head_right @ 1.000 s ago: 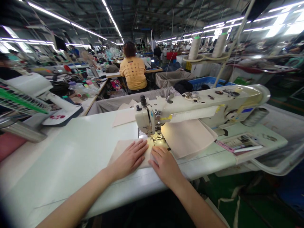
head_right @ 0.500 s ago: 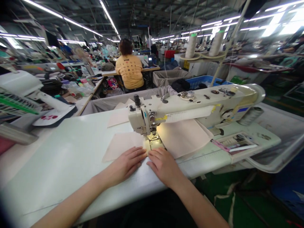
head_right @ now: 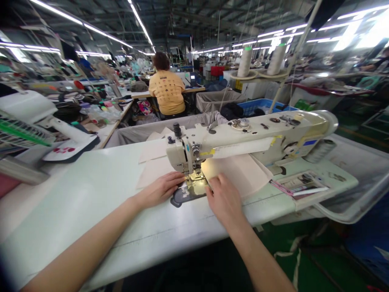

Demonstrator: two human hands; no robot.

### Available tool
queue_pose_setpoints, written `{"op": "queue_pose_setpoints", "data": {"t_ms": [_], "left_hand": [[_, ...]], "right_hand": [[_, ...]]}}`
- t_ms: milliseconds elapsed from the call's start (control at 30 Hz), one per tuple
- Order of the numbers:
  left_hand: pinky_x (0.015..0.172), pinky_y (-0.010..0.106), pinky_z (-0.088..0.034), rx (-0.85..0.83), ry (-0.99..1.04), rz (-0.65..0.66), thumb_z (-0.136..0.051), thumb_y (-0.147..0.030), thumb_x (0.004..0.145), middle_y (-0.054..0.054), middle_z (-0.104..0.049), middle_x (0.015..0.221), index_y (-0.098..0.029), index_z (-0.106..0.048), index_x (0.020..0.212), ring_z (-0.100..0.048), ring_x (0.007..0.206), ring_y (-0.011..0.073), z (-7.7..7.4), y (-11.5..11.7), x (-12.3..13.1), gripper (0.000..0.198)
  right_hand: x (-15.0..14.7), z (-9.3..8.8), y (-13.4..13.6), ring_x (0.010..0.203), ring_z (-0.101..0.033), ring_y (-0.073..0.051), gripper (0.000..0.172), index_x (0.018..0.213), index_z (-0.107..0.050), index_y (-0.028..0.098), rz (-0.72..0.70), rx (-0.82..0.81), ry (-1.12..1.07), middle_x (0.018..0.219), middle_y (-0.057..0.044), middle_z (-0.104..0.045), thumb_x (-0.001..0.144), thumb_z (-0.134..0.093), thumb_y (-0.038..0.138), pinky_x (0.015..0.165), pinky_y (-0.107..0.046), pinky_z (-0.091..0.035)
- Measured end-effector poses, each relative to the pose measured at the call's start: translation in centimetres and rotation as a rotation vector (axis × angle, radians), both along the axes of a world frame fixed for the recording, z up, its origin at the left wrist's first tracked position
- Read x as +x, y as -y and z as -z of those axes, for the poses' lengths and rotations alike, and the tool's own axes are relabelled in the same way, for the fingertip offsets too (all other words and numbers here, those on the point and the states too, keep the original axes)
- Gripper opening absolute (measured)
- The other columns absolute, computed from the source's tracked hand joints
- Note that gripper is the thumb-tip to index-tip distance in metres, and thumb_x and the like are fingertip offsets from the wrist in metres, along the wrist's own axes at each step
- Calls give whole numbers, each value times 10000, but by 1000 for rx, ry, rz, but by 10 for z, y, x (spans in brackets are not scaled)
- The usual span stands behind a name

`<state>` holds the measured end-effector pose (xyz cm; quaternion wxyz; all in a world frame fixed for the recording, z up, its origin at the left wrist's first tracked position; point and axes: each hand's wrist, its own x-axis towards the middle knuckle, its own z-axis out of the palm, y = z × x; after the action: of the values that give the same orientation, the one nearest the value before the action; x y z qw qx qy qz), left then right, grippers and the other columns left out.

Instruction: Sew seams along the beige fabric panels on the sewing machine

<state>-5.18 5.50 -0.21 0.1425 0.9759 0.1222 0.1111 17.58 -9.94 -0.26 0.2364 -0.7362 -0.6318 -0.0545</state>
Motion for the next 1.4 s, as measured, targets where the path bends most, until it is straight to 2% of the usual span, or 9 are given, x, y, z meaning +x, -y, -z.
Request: {"op": "queue_pose_setpoints", "data": {"t_ms": [267, 533, 700, 867, 1067, 1200, 1267, 1333, 1400], "left_hand": [[1155, 432, -409, 35, 22, -17, -396, -214, 1030, 114, -553, 1434, -188, -560, 1387, -493, 1343, 250, 5, -1, 0, 394], [1144, 418, -414, 55, 33, -49, -385, -221, 1035, 114, -580, 1401, -174, -562, 1374, -517, 1314, 237, 4, -2, 0, 386], [1135, 479, -396, 111, -4, -159, -406, -233, 1029, 125, -575, 1401, -181, -574, 1328, -514, 1318, 254, 0, -11, 5, 347], [1059, 510, -459, 203, 21, -440, -464, -177, 972, 178, -643, 1268, -134, -565, 1293, -578, 1244, 296, 0, 39, 3, 339], [1228, 493, -271, 131, 95, 145, -429, -174, 1003, 140, -626, 1363, -160, -466, 1430, -506, 1361, 238, -1, 107, -24, 429], [1183, 447, -381, 135, 20, 171, -352, -148, 1045, 119, -681, 1293, -184, -575, 1337, -601, 1267, 226, -6, 103, -57, 369], [1129, 441, -451, 140, -16, 141, -376, -138, 1021, 135, -655, 1333, -169, -556, 1366, -587, 1286, 254, -7, 99, -75, 391], [1104, 431, -476, 128, -54, 115, -413, -147, 985, 152, -609, 1390, -147, -508, 1419, -543, 1331, 283, -9, 100, -90, 445], [1108, 426, -468, 106, -87, 110, -454, -186, 964, 155, -565, 1438, -146, -476, 1451, -505, 1364, 305, -14, 103, -98, 489]], "right_hand": [[13, -3, 1, 792, -617, -221, 159, 767, -580, 194, 97, -174, -26, 804, -61, -636, 911, -518, 169, 682, -304, -410], [49, -17, 2, 541, -477, -153, 325, 670, -557, 218, 61, -97, -885, 576, 33, -506, 764, -596, 527, 522, -269, -352], [32, -40, 31, 614, -554, -199, 331, 697, -537, 250, 132, 156, -400, 680, -24, -597, 841, -537, 548, 574, -305, -402], [-23, -30, 65, 514, -542, -173, 239, 696, -510, 273, -165, -32, -379, 575, 21, -560, 915, -507, 370, 523, -272, -408], [-83, 5, 71, 597, -620, -141, 145, 740, -546, 240, -397, -250, -724, 657, 29, -643, 881, -564, 269, 574, -207, -487], [-63, -1, 75, 807, -712, -186, 192, 973, -667, 236, -664, -200, -668, 895, -35, -748, 878, -652, 403, 735, -235, -567], [-41, -1, 79, 1166, -652, -282, 638, 1346, -572, 237, -827, -153, -416, 1295, -123, -675, 772, -775, 426, 991, -336, -533], [-24, 5, 84, 1345, -519, -317, 803, 1497, -434, 234, -899, -118, -179, 1471, -131, -543, 771, -772, 297, 1117, -419, -446], [-15, 13, 87, 1394, -469, -281, 747, 1513, -413, 263, -906, -110, -54, 1500, -89, -516, 823, -658, 113, 1162, -444, -395]]}}
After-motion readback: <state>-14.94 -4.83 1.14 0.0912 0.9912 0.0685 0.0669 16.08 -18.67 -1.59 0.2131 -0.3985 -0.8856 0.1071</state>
